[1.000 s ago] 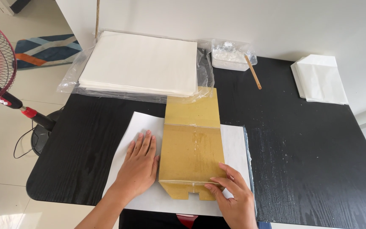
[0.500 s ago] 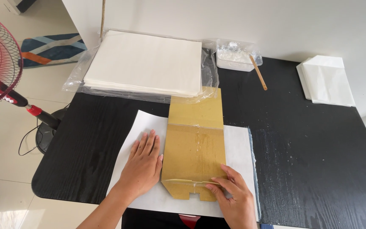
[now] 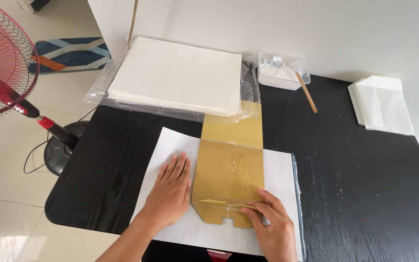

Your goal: Folding paper over a template and applying glue with a brush to create a bag.

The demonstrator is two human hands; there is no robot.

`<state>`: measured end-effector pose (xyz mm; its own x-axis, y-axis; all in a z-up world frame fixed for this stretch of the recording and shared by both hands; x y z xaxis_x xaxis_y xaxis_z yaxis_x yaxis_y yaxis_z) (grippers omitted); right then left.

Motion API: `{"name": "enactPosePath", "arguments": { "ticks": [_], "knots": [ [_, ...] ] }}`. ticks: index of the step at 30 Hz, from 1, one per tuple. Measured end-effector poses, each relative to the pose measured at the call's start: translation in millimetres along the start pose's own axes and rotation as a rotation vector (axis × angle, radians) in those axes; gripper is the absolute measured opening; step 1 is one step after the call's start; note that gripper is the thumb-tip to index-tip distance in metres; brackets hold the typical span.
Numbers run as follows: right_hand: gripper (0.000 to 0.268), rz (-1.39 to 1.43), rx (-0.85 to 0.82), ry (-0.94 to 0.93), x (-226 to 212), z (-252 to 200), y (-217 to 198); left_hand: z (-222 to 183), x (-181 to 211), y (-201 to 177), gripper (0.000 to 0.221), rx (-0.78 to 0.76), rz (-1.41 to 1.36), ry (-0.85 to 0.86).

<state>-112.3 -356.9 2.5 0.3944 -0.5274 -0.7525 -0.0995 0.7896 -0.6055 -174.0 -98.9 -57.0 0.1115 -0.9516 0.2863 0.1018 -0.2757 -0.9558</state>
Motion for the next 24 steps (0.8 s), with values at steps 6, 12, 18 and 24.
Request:
{"name": "enactPosePath", "arguments": {
  "ticks": [6,12,18,24],
  "knots": [
    [0.015,-0.027,-0.001,-0.037,1.4,2.0,3.5,0.2,-1.8,1.3,0.06,0.061,0.036,0.02],
    [0.017,-0.016,-0.045,-0.009,5.4,3.4,7.1,1.2,0.1,-2.1,0.061,-0.011,0.001,-0.014],
    [0.013,0.002,-0.127,0.048,2.2,4.5,6.4,1.8,-0.8,-0.9,0.061,-0.025,0.003,-0.022],
    [0.011,0.048,-0.181,0.017,9.6,4.6,7.1,2.7,-0.5,-3.4,0.061,-0.031,-0.007,-0.023]
  ]
}}
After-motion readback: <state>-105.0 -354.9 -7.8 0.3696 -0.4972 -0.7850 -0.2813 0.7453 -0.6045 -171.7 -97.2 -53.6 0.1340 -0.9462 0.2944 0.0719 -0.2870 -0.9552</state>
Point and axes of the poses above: each hand's wrist, its own z-axis towards the middle knuckle, its own y-axis out of the palm, x = y × z, the point moved 7 cm from there along z, towards the middle knuckle, and after that the axes turned 1 degree about x, right-handed, at the moved point
